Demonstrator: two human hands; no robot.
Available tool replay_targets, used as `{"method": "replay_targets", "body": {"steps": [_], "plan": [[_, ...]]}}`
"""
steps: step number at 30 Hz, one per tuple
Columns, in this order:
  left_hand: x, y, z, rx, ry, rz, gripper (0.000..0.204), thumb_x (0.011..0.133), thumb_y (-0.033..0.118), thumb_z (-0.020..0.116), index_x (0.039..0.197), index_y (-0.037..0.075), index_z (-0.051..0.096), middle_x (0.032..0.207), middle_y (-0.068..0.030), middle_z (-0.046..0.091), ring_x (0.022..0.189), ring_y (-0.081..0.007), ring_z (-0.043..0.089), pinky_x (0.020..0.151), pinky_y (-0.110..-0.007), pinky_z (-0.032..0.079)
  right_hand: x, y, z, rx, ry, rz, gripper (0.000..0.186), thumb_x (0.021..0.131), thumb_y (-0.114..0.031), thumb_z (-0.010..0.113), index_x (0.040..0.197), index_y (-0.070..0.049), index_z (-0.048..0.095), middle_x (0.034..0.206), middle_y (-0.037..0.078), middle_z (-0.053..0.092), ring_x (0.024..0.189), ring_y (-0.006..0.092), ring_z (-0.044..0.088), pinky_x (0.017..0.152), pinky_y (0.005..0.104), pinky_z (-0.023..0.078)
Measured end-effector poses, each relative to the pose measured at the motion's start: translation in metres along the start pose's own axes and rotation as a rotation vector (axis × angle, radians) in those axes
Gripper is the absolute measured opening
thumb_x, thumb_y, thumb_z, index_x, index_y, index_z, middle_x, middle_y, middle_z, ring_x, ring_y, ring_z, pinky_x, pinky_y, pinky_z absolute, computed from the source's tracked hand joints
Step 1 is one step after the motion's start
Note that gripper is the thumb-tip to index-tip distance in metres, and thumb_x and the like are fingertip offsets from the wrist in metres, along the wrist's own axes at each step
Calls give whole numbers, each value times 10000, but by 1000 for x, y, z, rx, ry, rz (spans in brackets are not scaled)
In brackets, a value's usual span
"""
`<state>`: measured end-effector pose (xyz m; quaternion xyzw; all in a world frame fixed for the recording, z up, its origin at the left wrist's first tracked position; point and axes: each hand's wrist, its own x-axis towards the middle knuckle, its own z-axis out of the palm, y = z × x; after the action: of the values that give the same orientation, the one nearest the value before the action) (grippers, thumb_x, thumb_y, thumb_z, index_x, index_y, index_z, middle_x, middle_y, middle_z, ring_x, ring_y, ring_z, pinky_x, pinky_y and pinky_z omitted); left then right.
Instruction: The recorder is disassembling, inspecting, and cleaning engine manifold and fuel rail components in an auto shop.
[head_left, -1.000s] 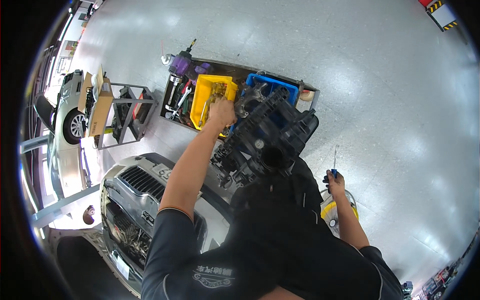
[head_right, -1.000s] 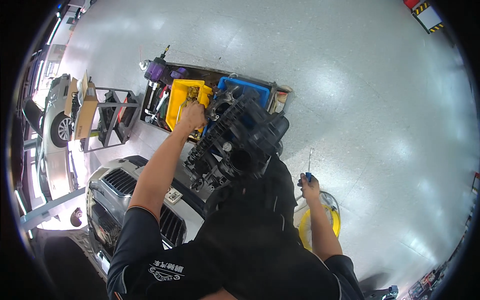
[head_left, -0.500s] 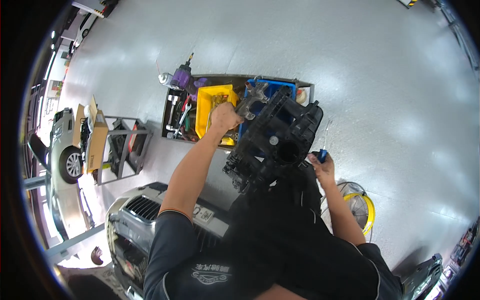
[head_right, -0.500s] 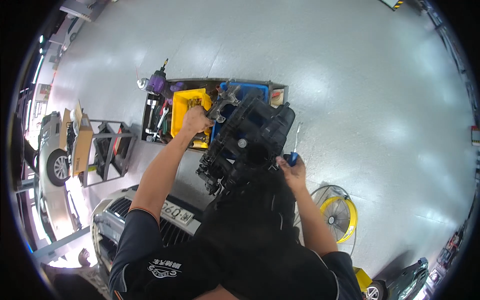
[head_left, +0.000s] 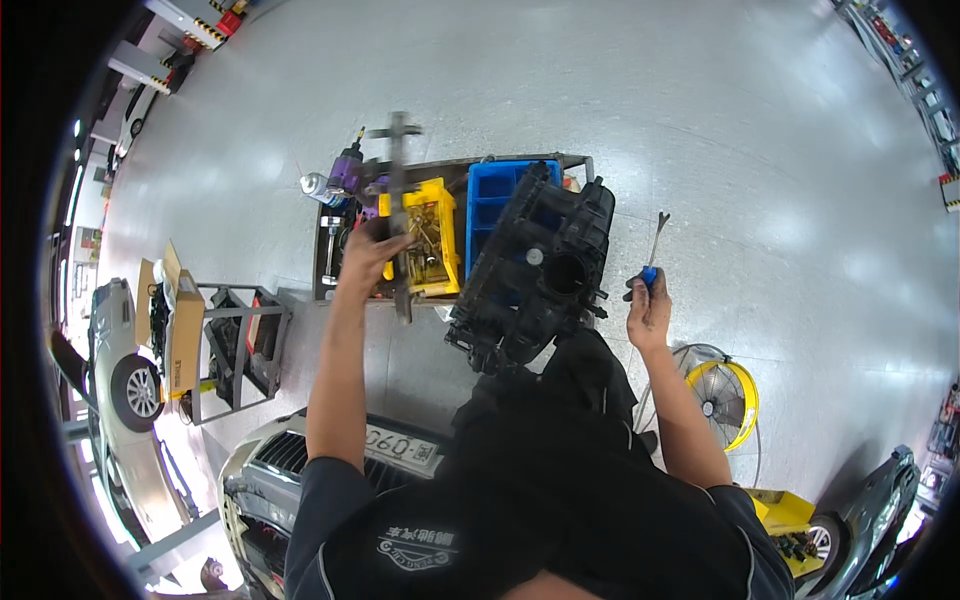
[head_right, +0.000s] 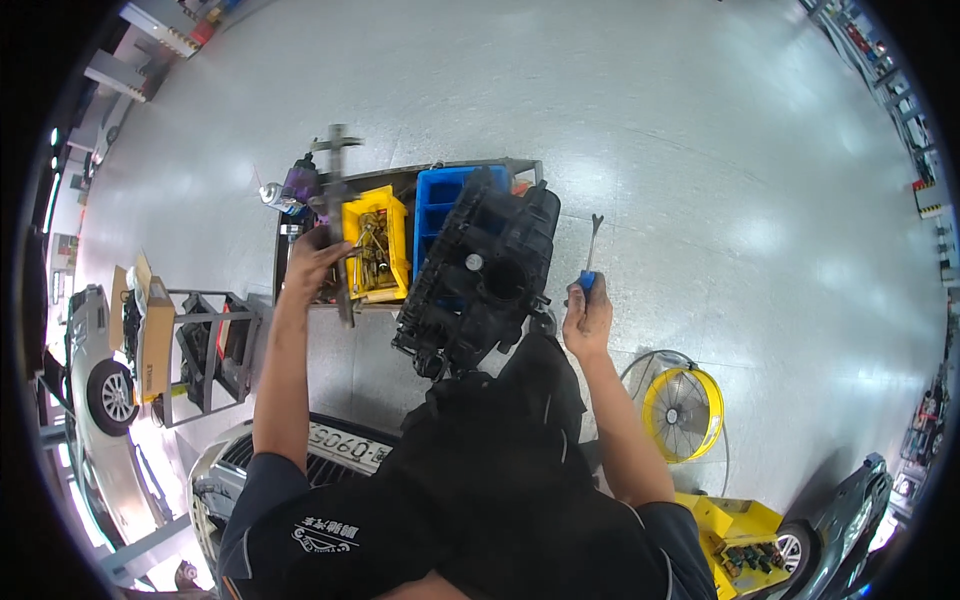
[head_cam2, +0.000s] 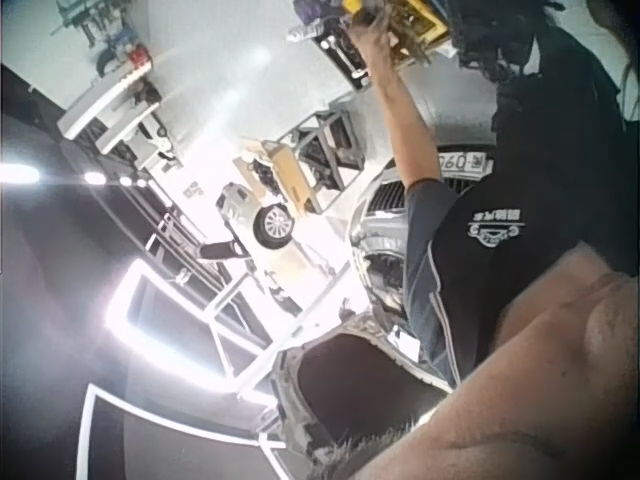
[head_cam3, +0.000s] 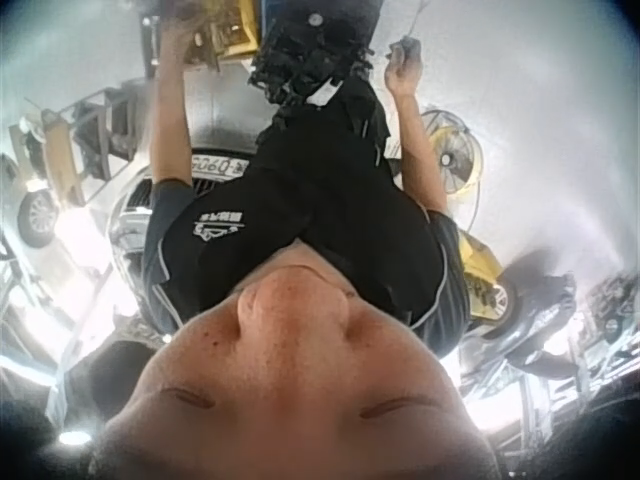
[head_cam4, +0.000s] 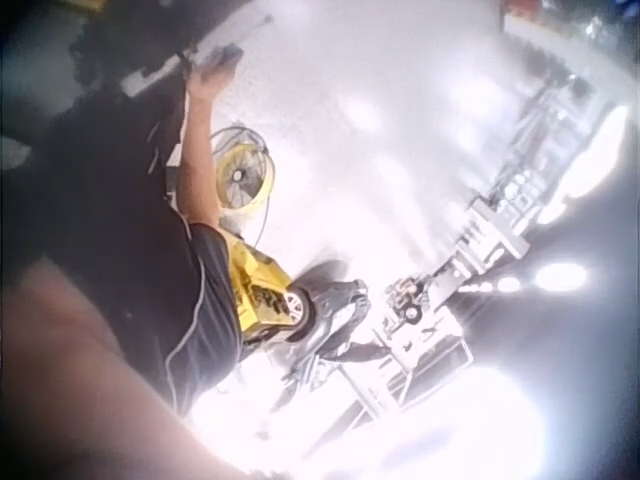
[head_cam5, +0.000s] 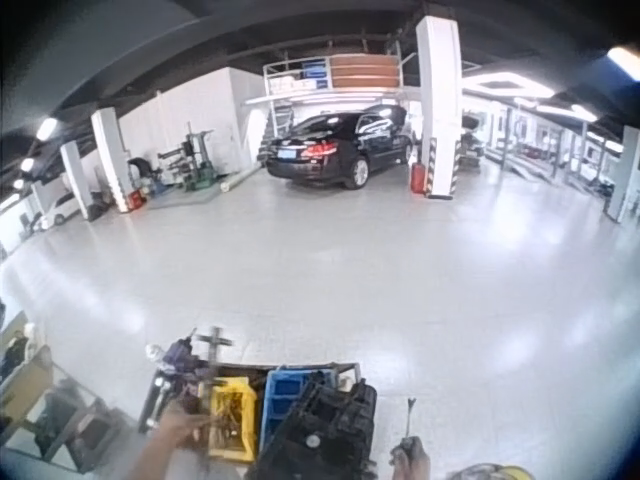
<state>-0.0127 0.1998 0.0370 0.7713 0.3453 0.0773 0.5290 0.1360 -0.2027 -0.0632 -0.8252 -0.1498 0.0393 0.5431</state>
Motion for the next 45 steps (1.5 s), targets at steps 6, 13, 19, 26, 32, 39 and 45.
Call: {"method": "replay_targets", "body": {"steps": [6, 13, 19, 26, 32, 39, 45], "plan": [[-127, -19, -58, -675, 98, -3, 598, 783, 274, 793, 1225, -41, 541, 1009, -114, 650, 931, -278, 666, 870, -467, 559, 69, -57, 55, 258, -466, 67, 286, 932, -267, 565, 985, 9, 515, 731, 168, 629, 616, 295, 635, 572, 411, 482], [-234, -11, -22, -914, 375, 2, 550, 893, 231, 686, 1320, -48, 482, 1086, -139, 644, 979, -280, 654, 893, -470, 542, 127, -99, 196, 353, -871, 754, 246, 964, -361, 503, 1001, -127, 568, 792, 100, 692, 638, 207, 641, 547, 366, 460], [-278, -33, -28, -250, 823, -303, 297, 812, 196, 791, 1002, -3, 679, 876, -32, 682, 812, -115, 618, 771, -263, 483, 141, -54, 260, 18, -749, 644, 228, 938, -250, 464, 1109, -100, 471, 817, 121, 681, 612, 215, 629, 479, 371, 451], [-321, -112, -74, -290, 989, -250, 319, 749, 153, 788, 917, -43, 601, 779, -36, 618, 717, -117, 554, 669, -284, 480, 104, -89, 276, -733, -659, 59, 565, 866, -193, 539, 1363, 3, 353, 844, 199, 704, 574, 269, 693, 479, 361, 555], [-348, -153, -139, -164, 916, -268, 291, 689, 76, 741, 917, -21, 588, 778, -42, 614, 715, -128, 553, 680, -285, 477, 110, -106, 278, -1119, -764, -11, 457, 828, -235, 603, 1180, 51, 543, 1064, 252, 672, 1020, 367, 654, 875, 429, 534], [-326, -159, -198, 196, 933, -343, 421, 637, 153, 814, 958, -19, 601, 839, -155, 665, 731, -201, 617, 712, -309, 502, 29, -154, 287, -618, -455, -750, 302, 817, -201, 657, 1052, -18, 608, 988, 181, 660, 849, 360, 653, 750, 450, 523], [-271, -177, -225, -78, 780, -356, 353, 621, 80, 753, 898, -39, 570, 778, -123, 643, 702, -184, 590, 687, -317, 502, -34, -216, 389, -277, -724, -617, 370, 796, -236, 700, 1099, -43, 613, 1005, 192, 648, 946, 369, 623, 853, 439, 491]]}}
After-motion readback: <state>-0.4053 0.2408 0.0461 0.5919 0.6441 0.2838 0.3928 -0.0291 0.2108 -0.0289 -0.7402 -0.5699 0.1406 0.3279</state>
